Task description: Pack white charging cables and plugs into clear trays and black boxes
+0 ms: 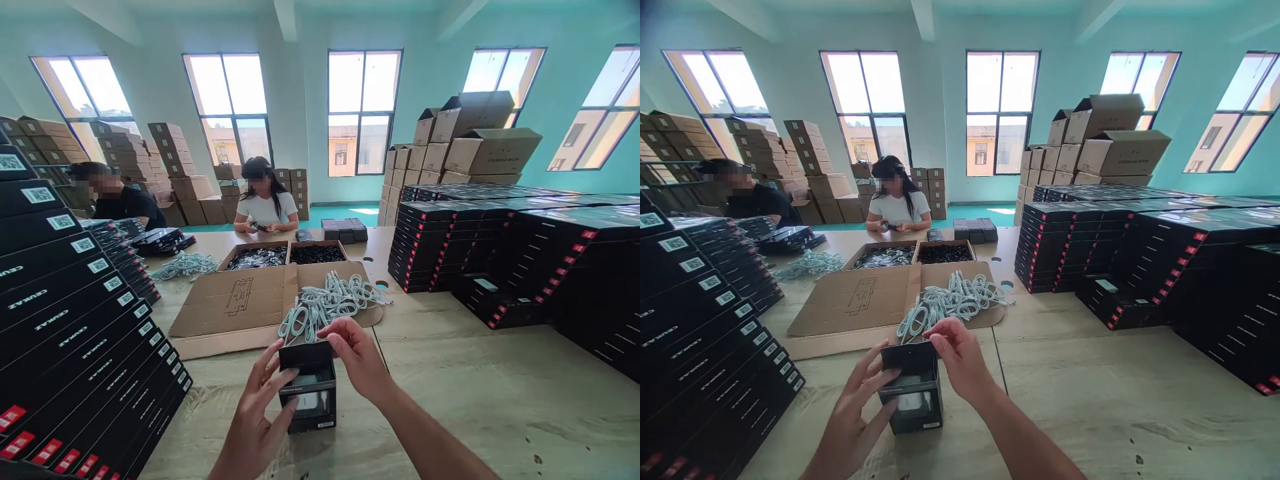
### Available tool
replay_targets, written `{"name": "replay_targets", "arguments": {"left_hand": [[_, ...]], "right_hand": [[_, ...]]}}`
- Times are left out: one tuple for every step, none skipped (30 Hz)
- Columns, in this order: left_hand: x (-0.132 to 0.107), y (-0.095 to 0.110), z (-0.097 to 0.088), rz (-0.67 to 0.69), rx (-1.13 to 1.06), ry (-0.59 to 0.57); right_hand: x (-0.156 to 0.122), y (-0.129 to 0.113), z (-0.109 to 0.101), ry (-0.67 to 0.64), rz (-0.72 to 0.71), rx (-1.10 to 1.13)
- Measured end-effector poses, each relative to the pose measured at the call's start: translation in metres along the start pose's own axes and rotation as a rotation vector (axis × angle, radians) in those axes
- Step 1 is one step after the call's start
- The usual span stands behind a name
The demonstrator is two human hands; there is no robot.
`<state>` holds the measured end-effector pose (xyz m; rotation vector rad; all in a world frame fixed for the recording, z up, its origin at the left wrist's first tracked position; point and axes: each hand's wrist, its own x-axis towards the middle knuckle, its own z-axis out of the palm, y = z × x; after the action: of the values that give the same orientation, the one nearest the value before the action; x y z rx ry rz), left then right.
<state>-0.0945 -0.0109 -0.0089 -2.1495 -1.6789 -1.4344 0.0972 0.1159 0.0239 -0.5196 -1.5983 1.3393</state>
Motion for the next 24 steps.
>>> {"name": "replay_targets", "arguments": {"left_hand": [[-0.003,-0.002,0.003,-0.007,0.001,-0.009],[-0.006,-0.004,0.006,-0.025,-0.011,-0.007],[-0.009,-0.006,0.008,-0.050,-0.040,0.006],[-0.012,-0.007,0.011,-0.074,-0.080,0.029],[-0.013,-0.007,0.013,-0.094,-0.116,0.053],[-0.014,-0.007,0.014,-0.101,-0.133,0.070],[-0.014,-0.008,0.013,-0.092,-0.124,0.078],[-0.014,-0.008,0.013,-0.069,-0.093,0.075],[-0.013,-0.007,0.011,-0.042,-0.048,0.065],[-0.012,-0.007,0.010,-0.020,-0.007,0.059],[-0.011,-0.006,0.009,-0.010,0.010,0.064],[-0.010,-0.004,0.008,-0.013,-0.006,0.085],[-0.009,-0.003,0.007,-0.029,-0.050,0.115],[-0.008,-0.001,0.007,-0.053,-0.107,0.146],[-0.007,0.002,0.007,-0.075,-0.168,0.179],[-0.006,0.004,0.007,-0.094,-0.217,0.200],[-0.005,0.007,0.006,-0.104,-0.236,0.204],[-0.003,0.009,0.004,-0.097,-0.223,0.190],[-0.001,0.011,0.002,-0.078,-0.187,0.165],[0.002,0.013,-0.001,-0.054,-0.145,0.137],[0.004,0.014,-0.004,-0.031,-0.109,0.112],[0.007,0.015,-0.007,-0.017,-0.089,0.094],[0.010,0.016,-0.010,-0.012,-0.088,0.087],[0.011,0.016,-0.011,-0.020,-0.098,0.086]], "right_hand": [[-0.007,0.003,-0.001,0.010,-0.021,0.042],[-0.014,0.006,-0.002,0.012,-0.056,0.056],[-0.021,0.009,-0.003,0.003,-0.102,0.033],[-0.027,0.011,-0.005,-0.015,-0.156,-0.024],[-0.032,0.012,-0.007,-0.037,-0.211,-0.104],[-0.035,0.012,-0.009,-0.060,-0.260,-0.187],[-0.037,0.011,-0.010,-0.082,-0.299,-0.259],[-0.038,0.010,-0.012,-0.102,-0.330,-0.313],[-0.039,0.009,-0.012,-0.120,-0.351,-0.352],[-0.039,0.007,-0.012,-0.132,-0.366,-0.380],[-0.038,0.005,-0.012,-0.136,-0.378,-0.401],[-0.038,0.003,-0.011,-0.130,-0.384,-0.414],[-0.038,0.001,-0.010,-0.117,-0.384,-0.418],[-0.037,0.000,-0.009,-0.100,-0.380,-0.409],[-0.037,-0.002,-0.008,-0.087,-0.375,-0.389],[-0.036,-0.003,-0.007,-0.085,-0.370,-0.368],[-0.035,-0.005,-0.007,-0.094,-0.369,-0.355],[-0.034,-0.006,-0.006,-0.113,-0.366,-0.351],[-0.032,-0.008,-0.006,-0.137,-0.362,-0.354],[-0.030,-0.010,-0.006,-0.161,-0.351,-0.358],[-0.028,-0.011,-0.006,-0.184,-0.329,-0.356],[-0.025,-0.013,-0.006,-0.203,-0.301,-0.342],[-0.023,-0.014,-0.006,-0.222,-0.267,-0.316],[-0.021,-0.015,-0.006,-0.238,-0.233,-0.286]]}}
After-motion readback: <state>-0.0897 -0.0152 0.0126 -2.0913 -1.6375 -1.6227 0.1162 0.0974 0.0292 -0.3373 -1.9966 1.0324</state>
